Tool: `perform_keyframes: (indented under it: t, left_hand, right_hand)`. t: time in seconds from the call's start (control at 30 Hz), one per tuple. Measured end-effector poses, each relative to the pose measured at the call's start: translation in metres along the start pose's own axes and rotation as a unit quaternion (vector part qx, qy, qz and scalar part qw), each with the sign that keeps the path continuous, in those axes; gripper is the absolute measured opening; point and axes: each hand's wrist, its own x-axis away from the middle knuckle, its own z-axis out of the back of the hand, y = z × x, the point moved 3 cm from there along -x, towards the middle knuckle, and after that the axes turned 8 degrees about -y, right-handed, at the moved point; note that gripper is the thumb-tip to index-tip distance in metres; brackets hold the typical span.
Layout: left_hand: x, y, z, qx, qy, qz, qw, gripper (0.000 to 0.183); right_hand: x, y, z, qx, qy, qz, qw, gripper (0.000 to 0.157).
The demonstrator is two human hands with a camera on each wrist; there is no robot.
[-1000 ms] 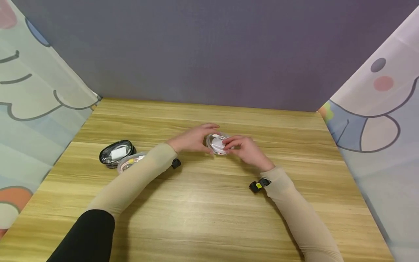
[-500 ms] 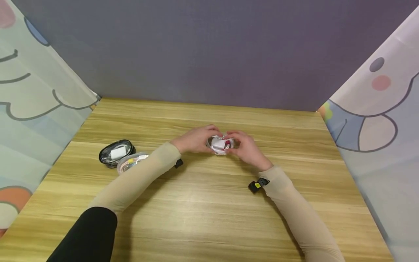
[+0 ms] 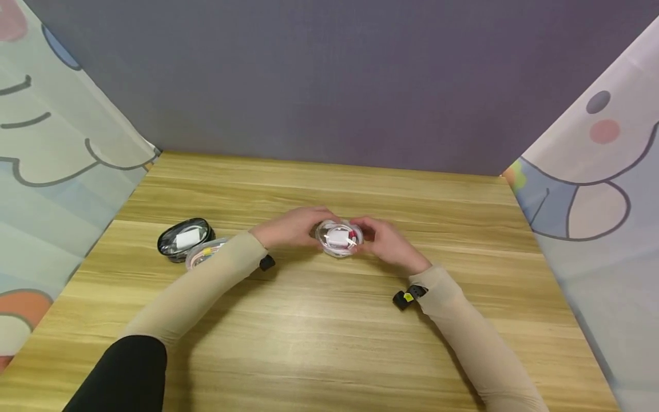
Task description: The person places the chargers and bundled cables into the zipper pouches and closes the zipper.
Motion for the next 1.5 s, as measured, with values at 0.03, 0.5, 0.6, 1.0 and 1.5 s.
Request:
perform_keyframes:
  t: [0.03, 0.5, 0.6, 1.0, 1.5]
  left_hand:
    - [0.003, -0.001, 0.001, -0.002, 0.004, -0.002, 1.0000, 0.060]
    - [0.022, -0.006, -0.003, 0.036, 0.006, 0.004, 0.9993, 0.051]
    - [0.024, -0.006, -0.003, 0.032, 0.006, 0.004, 0.9995, 0.051]
    - [0.009, 0.021, -0.015, -0.081, -0.015, -0.006, 0.9966, 0.076]
    - [0.003, 0.023, -0.022, -0.107, 0.008, -0.017, 0.9940, 0.067]
  right_hand:
    - [0.001, 0.000, 0.000, 0.005, -0.001, 0.002, 1.000, 0.061]
    - [0.005, -0.004, -0.003, 0.011, -0.007, -0.006, 1.000, 0.056]
    - [0.006, -0.005, -0.004, 0.013, -0.008, -0.005, 1.000, 0.055]
    - [0.004, -0.011, -0.008, 0.035, -0.010, -0.004, 0.999, 0.055]
    - [0.005, -0.002, -0.003, -0.033, -0.041, 0.015, 0.998, 0.051]
